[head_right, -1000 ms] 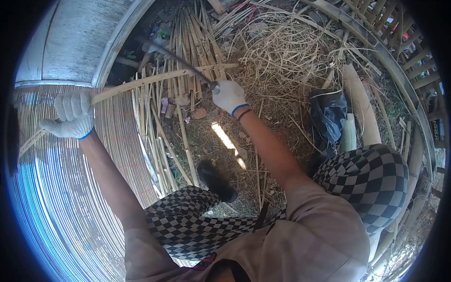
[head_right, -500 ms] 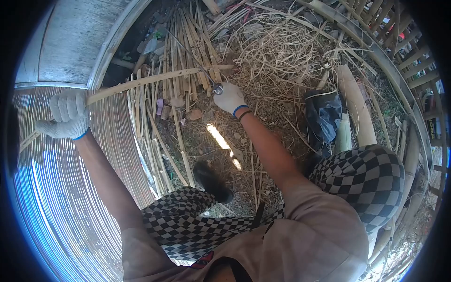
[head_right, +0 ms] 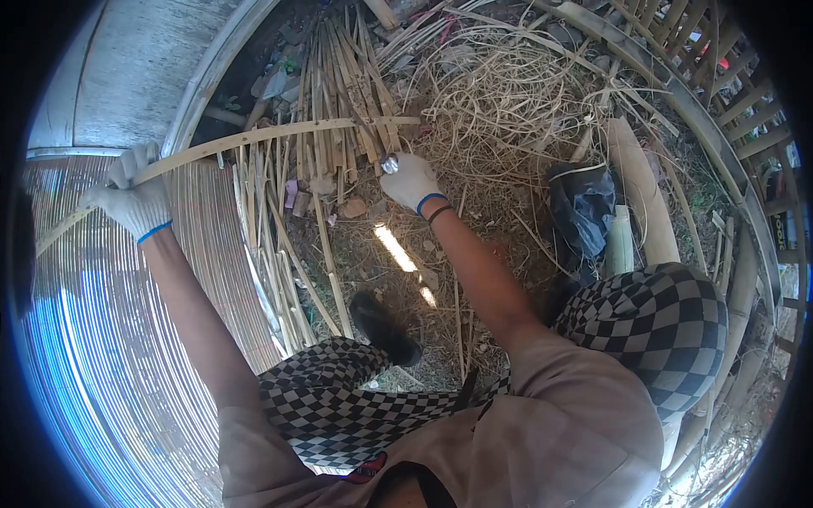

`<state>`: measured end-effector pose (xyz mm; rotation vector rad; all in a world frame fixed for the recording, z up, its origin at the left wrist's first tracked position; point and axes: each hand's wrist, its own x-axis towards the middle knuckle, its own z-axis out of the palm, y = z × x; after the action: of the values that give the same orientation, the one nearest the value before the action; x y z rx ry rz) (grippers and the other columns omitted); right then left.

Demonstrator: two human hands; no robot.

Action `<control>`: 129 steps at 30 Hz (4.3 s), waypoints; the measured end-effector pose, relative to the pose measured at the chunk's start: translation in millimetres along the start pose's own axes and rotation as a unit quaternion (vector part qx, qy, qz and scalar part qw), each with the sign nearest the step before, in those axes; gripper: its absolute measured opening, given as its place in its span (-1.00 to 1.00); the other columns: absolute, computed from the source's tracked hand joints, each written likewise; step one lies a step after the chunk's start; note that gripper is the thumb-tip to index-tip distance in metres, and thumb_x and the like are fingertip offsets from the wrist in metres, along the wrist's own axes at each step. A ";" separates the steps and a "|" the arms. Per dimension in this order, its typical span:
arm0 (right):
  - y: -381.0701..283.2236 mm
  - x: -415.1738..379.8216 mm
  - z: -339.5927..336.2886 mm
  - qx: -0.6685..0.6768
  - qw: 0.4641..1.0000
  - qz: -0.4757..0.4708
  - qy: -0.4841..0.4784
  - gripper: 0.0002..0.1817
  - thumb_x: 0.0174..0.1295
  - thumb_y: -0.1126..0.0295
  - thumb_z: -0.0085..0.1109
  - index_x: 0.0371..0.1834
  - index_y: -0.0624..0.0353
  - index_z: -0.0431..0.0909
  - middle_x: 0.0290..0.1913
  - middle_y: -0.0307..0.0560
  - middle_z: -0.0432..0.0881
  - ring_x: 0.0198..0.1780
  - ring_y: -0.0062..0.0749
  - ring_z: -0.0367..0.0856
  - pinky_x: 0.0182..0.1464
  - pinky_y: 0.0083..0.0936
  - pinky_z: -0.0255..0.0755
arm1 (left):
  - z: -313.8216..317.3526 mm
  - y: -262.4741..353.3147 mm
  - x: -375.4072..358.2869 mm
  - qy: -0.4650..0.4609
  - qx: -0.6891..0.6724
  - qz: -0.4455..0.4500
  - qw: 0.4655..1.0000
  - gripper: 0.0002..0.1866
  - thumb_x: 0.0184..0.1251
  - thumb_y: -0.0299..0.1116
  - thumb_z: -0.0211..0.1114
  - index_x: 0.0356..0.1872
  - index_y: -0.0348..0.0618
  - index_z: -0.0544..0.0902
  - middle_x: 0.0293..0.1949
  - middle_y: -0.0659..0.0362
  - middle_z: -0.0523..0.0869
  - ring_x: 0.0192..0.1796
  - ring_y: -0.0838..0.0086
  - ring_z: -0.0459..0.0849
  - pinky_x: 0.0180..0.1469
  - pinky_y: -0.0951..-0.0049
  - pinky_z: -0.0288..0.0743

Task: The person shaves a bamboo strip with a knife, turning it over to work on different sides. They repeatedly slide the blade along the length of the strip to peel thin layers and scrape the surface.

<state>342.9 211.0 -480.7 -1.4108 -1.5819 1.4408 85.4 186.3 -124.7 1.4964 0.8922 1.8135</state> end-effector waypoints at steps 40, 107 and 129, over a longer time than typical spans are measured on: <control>62.7 6.5 11.8 0.003 0.995 0.095 0.013 -0.71 0.24 0.31 0.19 -0.09 0.22 0.73 -0.17 0.27 0.78 -0.07 0.17 0.77 0.01 -0.10 0.64 | 33.5 -8.2 -9.1 -0.301 -0.249 -0.116 0.913 -0.24 -0.38 0.63 0.51 -0.73 0.16 0.44 -0.88 0.44 0.34 -0.85 0.67 0.25 -0.76 0.59 0.29; -74.4 -126.2 -112.1 -0.278 0.945 -0.169 -0.043 -0.78 0.28 0.28 0.17 -0.13 0.10 0.71 -0.14 0.09 0.76 -0.07 0.17 0.71 0.03 -0.15 0.59 | 16.1 -168.9 -135.8 0.212 -0.262 -0.117 0.934 -0.73 0.73 -0.25 -0.03 0.13 -0.22 0.49 -0.33 0.18 0.58 -0.32 0.34 0.58 -0.09 0.06 0.60; 27.1 -115.5 -57.5 -0.324 0.938 -0.026 -0.117 -0.39 0.19 0.05 0.44 0.28 0.05 0.61 0.11 0.14 0.74 0.10 0.02 0.74 0.18 -0.13 0.58 | -114.5 -167.0 -132.7 0.381 -0.199 -0.096 0.898 -0.68 0.74 -0.21 -0.12 0.13 -0.23 0.48 -0.31 0.17 0.46 -0.35 0.37 0.42 -0.18 0.22 0.56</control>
<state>436.0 119.0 -464.7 -1.5580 -2.3781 1.1276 1.9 163.5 -350.8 0.4000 0.8862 2.2771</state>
